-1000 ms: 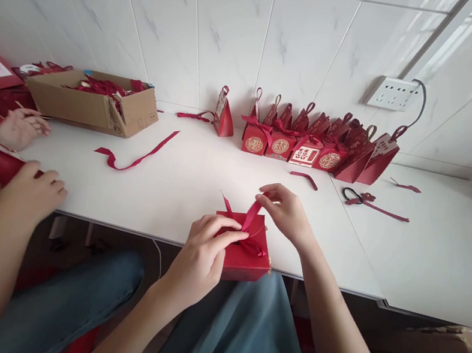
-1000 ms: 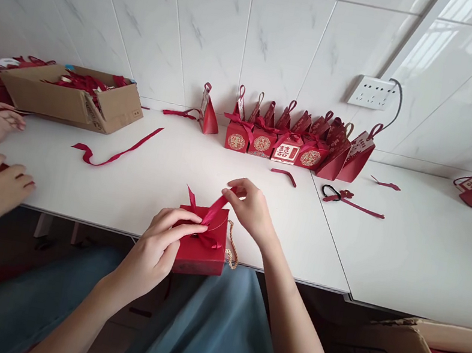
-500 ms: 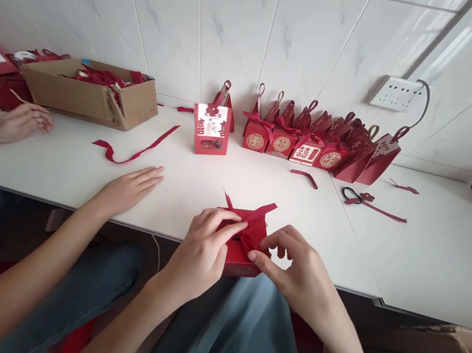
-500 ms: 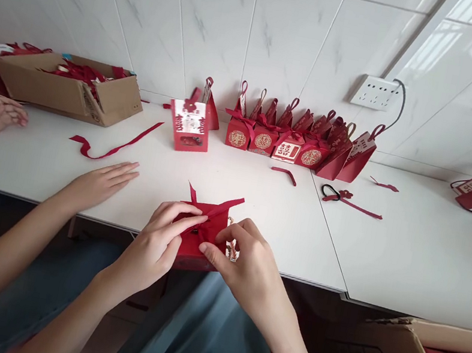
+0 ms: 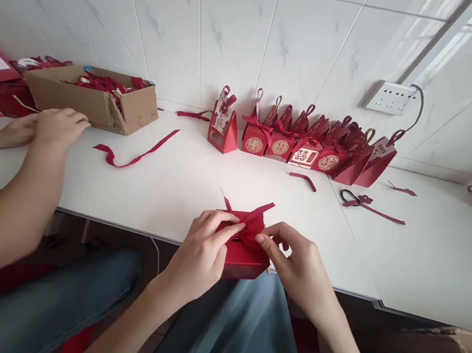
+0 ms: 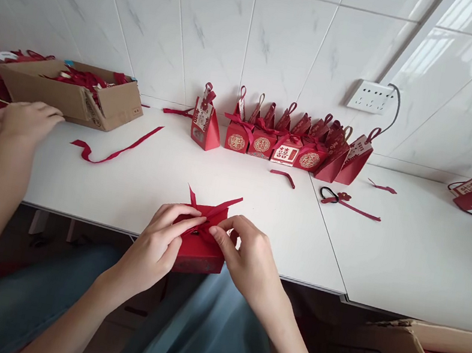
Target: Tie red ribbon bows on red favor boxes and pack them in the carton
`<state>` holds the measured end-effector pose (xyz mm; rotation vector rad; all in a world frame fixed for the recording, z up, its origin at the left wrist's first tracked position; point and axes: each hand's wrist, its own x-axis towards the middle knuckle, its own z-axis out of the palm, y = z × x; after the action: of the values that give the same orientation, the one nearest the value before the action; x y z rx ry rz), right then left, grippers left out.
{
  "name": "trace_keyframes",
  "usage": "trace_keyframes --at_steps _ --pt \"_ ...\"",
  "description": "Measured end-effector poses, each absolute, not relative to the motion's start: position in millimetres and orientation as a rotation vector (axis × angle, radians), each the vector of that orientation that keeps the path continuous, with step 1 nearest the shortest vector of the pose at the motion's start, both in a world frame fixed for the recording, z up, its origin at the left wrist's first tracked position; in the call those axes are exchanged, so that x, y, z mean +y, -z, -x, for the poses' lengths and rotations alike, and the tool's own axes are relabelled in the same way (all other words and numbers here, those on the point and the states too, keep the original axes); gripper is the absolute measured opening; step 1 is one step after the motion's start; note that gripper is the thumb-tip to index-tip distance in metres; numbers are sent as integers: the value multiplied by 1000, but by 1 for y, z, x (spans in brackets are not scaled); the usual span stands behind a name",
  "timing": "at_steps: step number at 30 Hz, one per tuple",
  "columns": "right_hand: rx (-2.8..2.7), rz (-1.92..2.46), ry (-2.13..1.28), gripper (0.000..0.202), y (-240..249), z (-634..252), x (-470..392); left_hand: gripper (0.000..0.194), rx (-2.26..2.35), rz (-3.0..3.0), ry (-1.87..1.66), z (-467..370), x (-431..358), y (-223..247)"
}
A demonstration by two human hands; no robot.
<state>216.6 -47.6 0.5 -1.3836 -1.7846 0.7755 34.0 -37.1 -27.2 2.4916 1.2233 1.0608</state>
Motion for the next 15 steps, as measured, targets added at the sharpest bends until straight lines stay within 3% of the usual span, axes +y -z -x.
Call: trace_keyframes --at_steps 9,15 --pt "-1801 1294 -797 36 7 -219 -42 46 1226 -2477 -1061 -34 -37 29" --pt "-1911 1294 -776 14 5 -222 -52 47 1219 -2473 -1066 -35 -37 28"
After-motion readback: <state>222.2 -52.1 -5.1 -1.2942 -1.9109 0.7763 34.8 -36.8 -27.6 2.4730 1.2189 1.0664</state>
